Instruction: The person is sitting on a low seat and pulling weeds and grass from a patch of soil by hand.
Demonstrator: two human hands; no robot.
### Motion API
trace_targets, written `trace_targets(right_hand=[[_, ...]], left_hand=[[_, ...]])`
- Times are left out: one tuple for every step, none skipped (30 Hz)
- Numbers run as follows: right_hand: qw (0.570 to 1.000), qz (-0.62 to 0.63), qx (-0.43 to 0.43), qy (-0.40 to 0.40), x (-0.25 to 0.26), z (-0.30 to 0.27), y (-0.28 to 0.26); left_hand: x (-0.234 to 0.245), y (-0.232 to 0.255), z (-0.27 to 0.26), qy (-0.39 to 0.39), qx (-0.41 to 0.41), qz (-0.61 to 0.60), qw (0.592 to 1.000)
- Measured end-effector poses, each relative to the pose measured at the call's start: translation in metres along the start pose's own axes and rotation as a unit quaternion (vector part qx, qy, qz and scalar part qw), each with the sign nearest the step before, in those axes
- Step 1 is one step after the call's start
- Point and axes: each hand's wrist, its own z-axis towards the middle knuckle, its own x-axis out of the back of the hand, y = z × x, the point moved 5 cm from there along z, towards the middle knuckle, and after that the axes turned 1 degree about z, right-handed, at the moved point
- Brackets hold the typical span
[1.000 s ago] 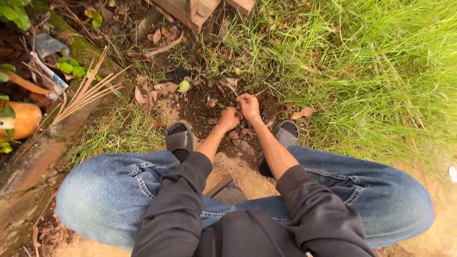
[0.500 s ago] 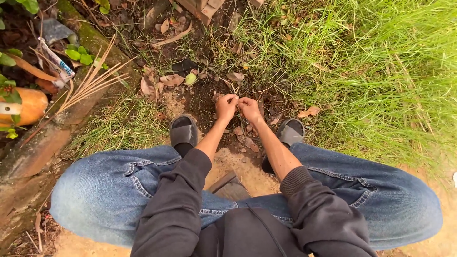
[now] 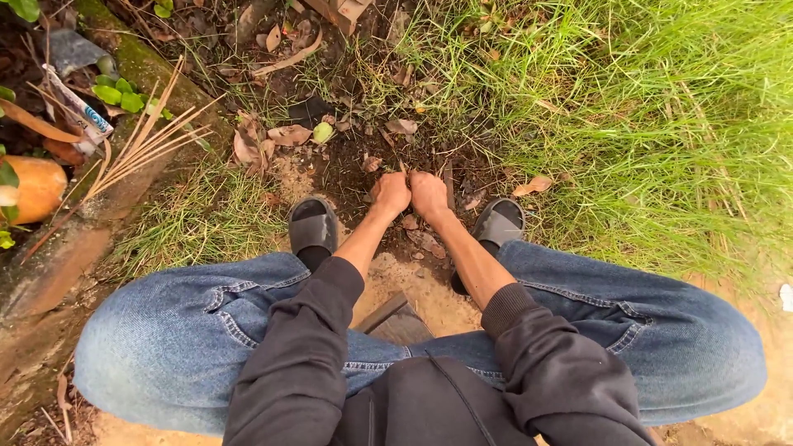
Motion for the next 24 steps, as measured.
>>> trace_targets(right_hand=[[1.000,-0.023,-0.020,0.006,0.025,-0.018,-0.010],[0.998,-0.044,-0.037,0.009,0.048,-0.035,-0.025],[0.999,-0.043,-0.033,0.006,0.025,-0.020,-0.003],[0.998,0.023,-0.044,0.036,0.007,-0.003,0.022],[0.992,0.089,-0.056,0.066,-0.011,0.015,0.047],[0.992,0.087,-0.058,0.066,0.001,0.014,0.045],[0.983,0.153,-0.067,0.073,0.014,0.013,0.044],[0.970,0.217,-0.074,0.082,0.029,0.013,0.044],[0.970,0.215,-0.076,0.083,0.032,0.015,0.050],[0.944,0.309,-0.097,0.062,0.030,0.019,0.055],[0.908,0.400,-0.116,0.040,0.029,0.023,0.058],[0.908,0.401,-0.115,0.039,0.035,0.022,0.051],[0.886,0.447,-0.115,0.033,0.040,0.021,0.044],[0.862,0.493,-0.117,0.026,0.044,0.018,0.038],[0.862,0.493,-0.118,0.026,0.044,0.018,0.035],[0.846,0.518,-0.120,0.028,0.044,0.017,0.032],[0.830,0.543,-0.123,0.030,0.044,0.016,0.029],[0.830,0.544,-0.124,0.029,0.047,0.014,0.026],[0.817,0.558,-0.142,0.031,0.049,0.010,0.024],[0.804,0.572,-0.158,0.034,0.052,0.008,0.021],[0.804,0.572,-0.158,0.034,0.044,0.013,0.028],[0.816,0.549,-0.161,0.079,0.040,0.016,0.038],[0.826,0.525,-0.164,0.124,0.036,0.020,0.048],[0.826,0.524,-0.164,0.124,0.050,0.007,0.038]], left_hand=[[-0.002,0.004,-0.007,-0.033,0.024,0.066,0.997],[0.001,0.003,-0.014,-0.063,0.051,0.132,0.988],[-0.007,-0.006,-0.013,-0.061,0.055,0.132,0.988],[-0.015,-0.008,-0.009,-0.048,0.005,0.124,0.991],[-0.023,-0.008,-0.005,-0.034,-0.046,0.116,0.992],[-0.029,-0.017,0.005,-0.037,-0.046,0.114,0.992],[-0.034,-0.025,0.016,-0.013,-0.052,0.085,0.995],[-0.038,-0.031,0.027,0.011,-0.058,0.054,0.997],[-0.026,-0.019,0.018,0.009,-0.059,0.052,0.997],[-0.009,-0.011,0.011,0.014,-0.046,0.017,0.999],[0.008,-0.003,0.004,0.020,-0.033,-0.019,0.999],[0.014,0.001,0.002,0.021,-0.033,-0.019,0.999],[0.021,0.003,0.001,0.023,-0.026,-0.029,0.999],[0.026,0.006,-0.001,0.022,-0.018,-0.038,0.999],[0.026,0.005,-0.001,0.022,-0.017,-0.038,0.999],[0.025,0.004,-0.001,0.019,-0.021,-0.048,0.998],[0.024,0.004,-0.001,0.015,-0.024,-0.057,0.998],[0.024,0.005,-0.004,0.014,-0.023,-0.057,0.998],[0.024,0.007,-0.008,0.000,-0.029,-0.064,0.997],[0.024,0.010,-0.010,-0.013,-0.036,-0.072,0.997],[0.019,0.004,-0.006,-0.013,-0.036,-0.072,0.997],[0.013,-0.001,-0.002,-0.017,-0.049,-0.069,0.996],[0.007,-0.006,0.002,-0.020,-0.061,-0.065,0.996],[0.010,-0.006,0.001,-0.020,-0.061,-0.066,0.996]])
